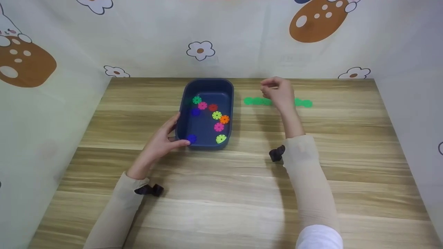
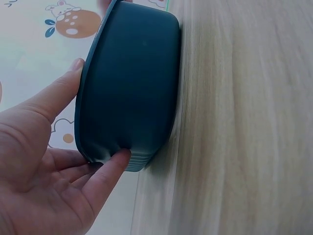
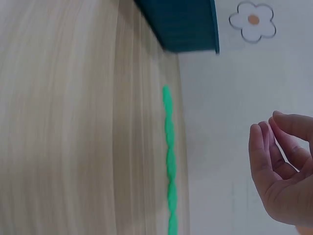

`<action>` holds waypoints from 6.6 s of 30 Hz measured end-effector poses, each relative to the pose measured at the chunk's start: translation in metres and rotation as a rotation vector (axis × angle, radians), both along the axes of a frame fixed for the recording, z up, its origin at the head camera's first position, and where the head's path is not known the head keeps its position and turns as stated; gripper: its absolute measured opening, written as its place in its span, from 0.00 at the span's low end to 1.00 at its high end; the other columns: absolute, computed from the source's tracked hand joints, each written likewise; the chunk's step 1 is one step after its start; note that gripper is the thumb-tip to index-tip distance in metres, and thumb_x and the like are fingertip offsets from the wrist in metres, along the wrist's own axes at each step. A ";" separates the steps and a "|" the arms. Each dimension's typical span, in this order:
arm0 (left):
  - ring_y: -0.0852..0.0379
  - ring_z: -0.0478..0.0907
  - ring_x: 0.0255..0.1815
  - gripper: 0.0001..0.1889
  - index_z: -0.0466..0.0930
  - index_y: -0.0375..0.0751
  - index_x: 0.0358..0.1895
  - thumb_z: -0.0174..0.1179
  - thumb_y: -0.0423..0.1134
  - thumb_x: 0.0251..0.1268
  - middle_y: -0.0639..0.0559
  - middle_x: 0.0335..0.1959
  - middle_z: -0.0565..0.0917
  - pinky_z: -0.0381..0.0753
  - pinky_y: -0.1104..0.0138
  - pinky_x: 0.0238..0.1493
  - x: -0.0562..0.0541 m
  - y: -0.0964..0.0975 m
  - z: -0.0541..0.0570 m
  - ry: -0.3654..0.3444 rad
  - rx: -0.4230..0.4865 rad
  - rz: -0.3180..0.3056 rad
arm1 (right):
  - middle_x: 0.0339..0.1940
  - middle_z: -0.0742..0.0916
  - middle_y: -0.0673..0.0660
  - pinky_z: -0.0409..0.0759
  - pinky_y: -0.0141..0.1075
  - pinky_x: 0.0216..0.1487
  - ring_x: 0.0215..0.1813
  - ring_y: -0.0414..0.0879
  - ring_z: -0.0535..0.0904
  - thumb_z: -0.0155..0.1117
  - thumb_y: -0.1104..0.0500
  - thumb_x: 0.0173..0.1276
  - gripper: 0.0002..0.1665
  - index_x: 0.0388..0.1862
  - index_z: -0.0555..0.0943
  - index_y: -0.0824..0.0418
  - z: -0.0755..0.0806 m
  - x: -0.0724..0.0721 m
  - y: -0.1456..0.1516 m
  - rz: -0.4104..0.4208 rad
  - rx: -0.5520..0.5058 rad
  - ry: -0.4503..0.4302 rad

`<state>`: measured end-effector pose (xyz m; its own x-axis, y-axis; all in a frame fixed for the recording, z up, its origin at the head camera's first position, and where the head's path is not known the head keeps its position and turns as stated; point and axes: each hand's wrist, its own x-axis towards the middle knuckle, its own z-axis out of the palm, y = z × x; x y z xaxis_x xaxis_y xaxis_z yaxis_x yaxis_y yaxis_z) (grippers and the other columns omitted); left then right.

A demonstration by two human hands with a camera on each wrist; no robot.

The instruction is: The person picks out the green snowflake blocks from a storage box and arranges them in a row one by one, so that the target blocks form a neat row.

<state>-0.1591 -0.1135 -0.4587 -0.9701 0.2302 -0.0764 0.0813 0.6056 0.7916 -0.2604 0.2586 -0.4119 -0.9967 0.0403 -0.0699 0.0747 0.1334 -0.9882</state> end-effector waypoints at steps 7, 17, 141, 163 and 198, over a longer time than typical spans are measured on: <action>0.43 0.57 0.80 0.56 0.48 0.43 0.81 0.75 0.50 0.53 0.41 0.82 0.53 0.59 0.52 0.79 -0.001 0.000 0.000 0.009 -0.003 -0.006 | 0.31 0.87 0.48 0.86 0.26 0.36 0.31 0.37 0.86 0.66 0.69 0.66 0.06 0.42 0.85 0.64 0.001 -0.005 -0.041 0.096 -0.089 0.021; 0.43 0.57 0.80 0.56 0.49 0.44 0.81 0.76 0.49 0.53 0.41 0.81 0.54 0.59 0.52 0.79 -0.001 0.000 0.000 -0.001 0.010 0.007 | 0.37 0.85 0.47 0.86 0.27 0.44 0.40 0.39 0.85 0.66 0.63 0.69 0.20 0.55 0.80 0.74 0.002 -0.005 -0.099 0.177 0.042 0.007; 0.43 0.52 0.82 0.55 0.48 0.43 0.81 0.74 0.49 0.55 0.40 0.82 0.52 0.56 0.51 0.80 0.000 0.000 -0.002 0.008 0.019 -0.001 | 0.41 0.87 0.64 0.88 0.33 0.41 0.32 0.41 0.86 0.55 0.70 0.67 0.15 0.52 0.78 0.73 -0.050 -0.012 -0.192 0.496 0.189 -0.146; 0.44 0.53 0.81 0.55 0.48 0.46 0.81 0.74 0.50 0.55 0.42 0.82 0.54 0.57 0.50 0.80 -0.001 -0.002 -0.001 -0.006 0.007 0.023 | 0.36 0.90 0.56 0.87 0.41 0.48 0.36 0.43 0.88 0.65 0.64 0.69 0.11 0.49 0.83 0.66 -0.009 -0.017 -0.165 0.405 0.063 -0.063; 0.43 0.52 0.82 0.57 0.47 0.43 0.81 0.75 0.52 0.53 0.42 0.82 0.53 0.55 0.51 0.81 -0.001 -0.003 0.000 0.006 -0.014 0.020 | 0.30 0.89 0.53 0.87 0.29 0.38 0.34 0.40 0.87 0.67 0.71 0.65 0.07 0.42 0.83 0.67 0.015 -0.006 0.065 -0.111 -0.298 -0.052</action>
